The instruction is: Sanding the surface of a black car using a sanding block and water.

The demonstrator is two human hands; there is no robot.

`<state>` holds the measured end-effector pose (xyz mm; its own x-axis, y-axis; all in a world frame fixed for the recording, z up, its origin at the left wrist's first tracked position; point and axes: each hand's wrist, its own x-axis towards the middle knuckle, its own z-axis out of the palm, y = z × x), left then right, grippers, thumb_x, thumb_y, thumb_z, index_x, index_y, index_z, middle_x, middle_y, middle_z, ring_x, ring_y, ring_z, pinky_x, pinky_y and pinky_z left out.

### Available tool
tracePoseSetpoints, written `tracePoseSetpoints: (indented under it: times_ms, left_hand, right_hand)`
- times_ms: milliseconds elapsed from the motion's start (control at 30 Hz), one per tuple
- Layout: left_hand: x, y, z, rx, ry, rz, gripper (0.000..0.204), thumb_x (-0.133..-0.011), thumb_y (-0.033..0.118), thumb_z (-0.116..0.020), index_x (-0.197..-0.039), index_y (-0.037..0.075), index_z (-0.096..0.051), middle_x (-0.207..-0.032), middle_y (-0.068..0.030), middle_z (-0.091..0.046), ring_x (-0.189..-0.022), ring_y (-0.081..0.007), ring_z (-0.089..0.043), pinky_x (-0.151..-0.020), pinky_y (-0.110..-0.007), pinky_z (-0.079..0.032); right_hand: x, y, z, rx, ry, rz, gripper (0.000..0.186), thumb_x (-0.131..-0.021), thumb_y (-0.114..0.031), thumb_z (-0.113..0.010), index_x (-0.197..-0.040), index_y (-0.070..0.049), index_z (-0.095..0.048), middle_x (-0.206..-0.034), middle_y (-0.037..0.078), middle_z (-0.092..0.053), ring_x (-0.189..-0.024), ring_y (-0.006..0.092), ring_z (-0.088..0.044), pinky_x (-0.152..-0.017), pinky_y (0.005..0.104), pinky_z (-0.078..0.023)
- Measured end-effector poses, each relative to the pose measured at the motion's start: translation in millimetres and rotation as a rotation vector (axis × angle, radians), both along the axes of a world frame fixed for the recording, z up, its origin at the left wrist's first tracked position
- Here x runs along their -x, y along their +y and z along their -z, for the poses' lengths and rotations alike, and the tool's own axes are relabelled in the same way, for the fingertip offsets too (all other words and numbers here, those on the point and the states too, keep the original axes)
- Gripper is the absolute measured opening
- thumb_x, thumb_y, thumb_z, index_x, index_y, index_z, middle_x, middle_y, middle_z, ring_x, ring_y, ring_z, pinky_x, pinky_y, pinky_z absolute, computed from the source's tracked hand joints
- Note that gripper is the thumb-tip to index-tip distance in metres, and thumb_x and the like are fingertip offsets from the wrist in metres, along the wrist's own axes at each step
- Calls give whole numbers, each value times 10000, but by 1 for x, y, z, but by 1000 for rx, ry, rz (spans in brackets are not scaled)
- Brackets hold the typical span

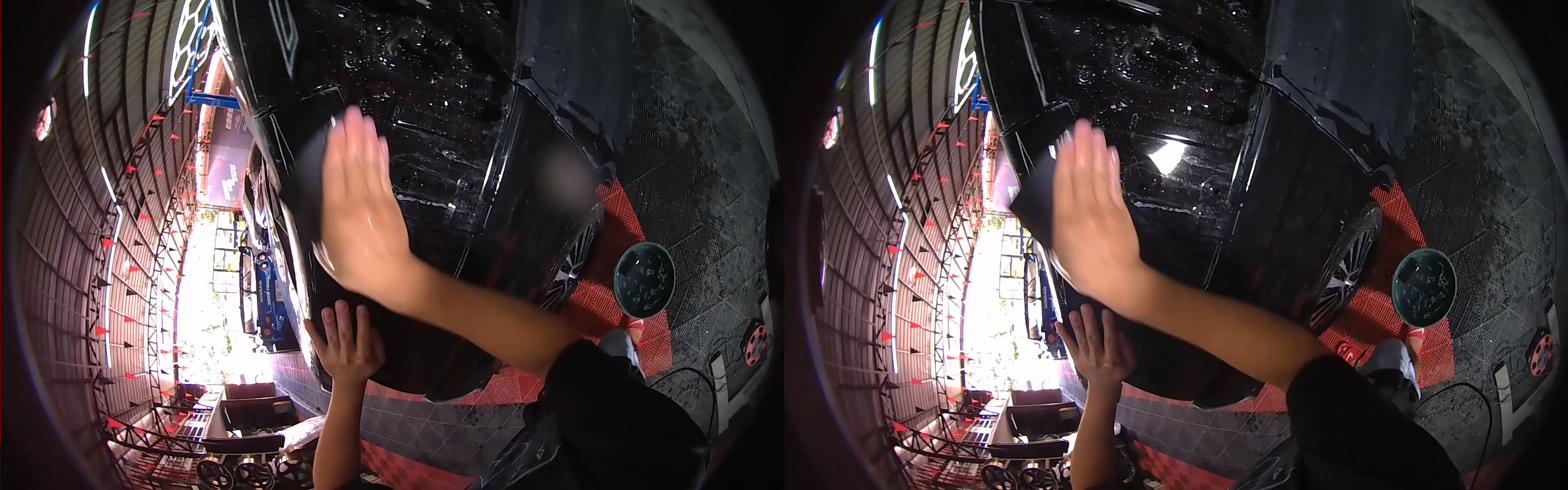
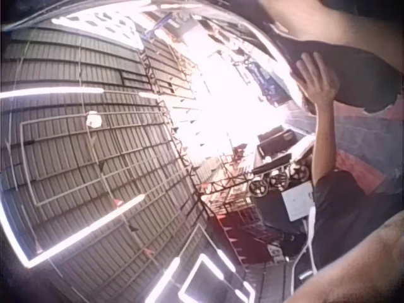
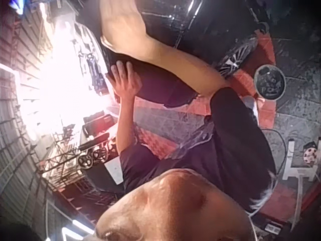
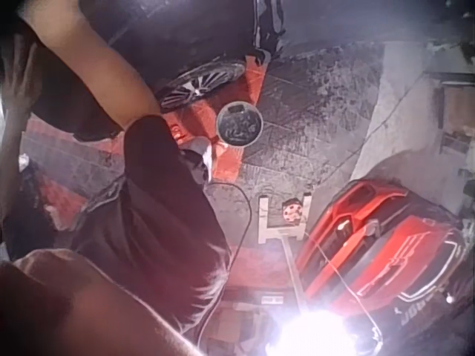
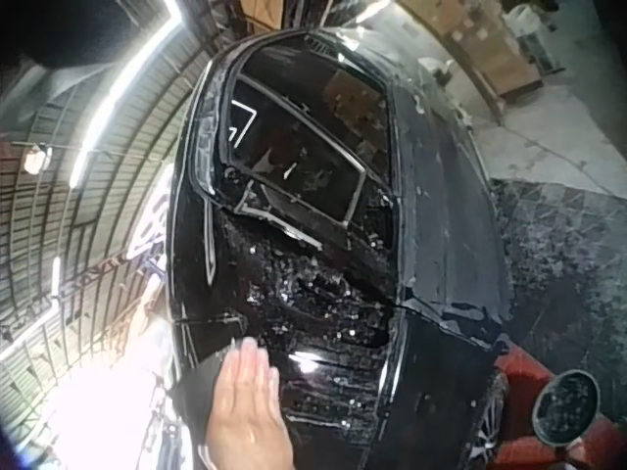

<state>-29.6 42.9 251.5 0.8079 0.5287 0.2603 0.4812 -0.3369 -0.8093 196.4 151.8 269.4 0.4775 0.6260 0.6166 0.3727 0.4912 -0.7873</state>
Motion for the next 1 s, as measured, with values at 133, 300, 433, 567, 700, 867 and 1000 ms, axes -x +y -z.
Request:
tracePoseSetpoints:
  times_ms: [133,300,433,567,700,867,1000]
  left_hand:
    - [1,-1,1,5,6,-11,445,-896,222,-593,-1316,104,-680,-1554,-173,-489,-1536,-372,-315,-1192,-703,-261]
    - [4,-2,3,11,-10,-20,443,-900,223,-594,-1319,109,-679,-1549,-170,-497,-1535,-369,-318,-1195,-697,-259]
    - [0,0,6,-9,-27,-1,433,-900,230,-605,-1308,110,-684,-1536,-164,-517,-1525,-373,-338,-1203,-681,-255]
    - [14,-7,1,131,-85,-32,478,-876,251,-639,-1326,92,-663,-1514,-196,-533,-1516,-388,-352,-1214,-677,-218]
    - [-27,-28,0,385,-333,37,717,-911,303,-646,-1524,8,-421,-1557,-279,-445,-1500,-447,-353,-1203,-686,-209]
    - [-98,-54,62,801,-903,18,917,-909,142,-713,-1617,-22,-154,-1507,-283,-497,-1402,-444,-495,-1136,-539,-417]
    - [-118,-47,76,663,-1267,274,523,-976,104,-649,-1445,-61,-488,-1139,-173,-740,-1037,-293,-737,-932,-356,-555]
  right_hand:
    - [22,-21,23,-101,119,94,626,-871,-16,-489,-1434,235,-380,-1542,420,-344,-1456,538,-361,-1222,589,-269]
    - [-6,-4,-1,-60,44,-15,889,-757,-66,-652,-1485,241,-245,-1578,453,-202,-1489,599,-214,-1251,601,-173]
    - [-7,-4,11,-45,-48,19,934,-742,-102,-677,-1492,233,-232,-1590,435,-200,-1504,562,-220,-1263,577,-165]
    - [35,-106,84,44,-171,-291,697,-892,-128,-541,-1490,168,-338,-1568,367,-340,-1461,510,-361,-1222,543,-283]
    - [7,-142,98,160,105,-607,635,-1012,-259,-546,-1495,113,-368,-1561,302,-381,-1451,468,-372,-1188,571,-314]
    - [-37,-142,97,500,-60,-1006,664,-1074,-562,-321,-1383,-21,-550,-1370,279,-573,-1245,490,-542,-1056,587,-409]
    - [-101,-137,91,475,-439,-1174,740,-1019,-654,-429,-1261,9,-652,-1319,248,-637,-1207,460,-607,-1043,569,-441]
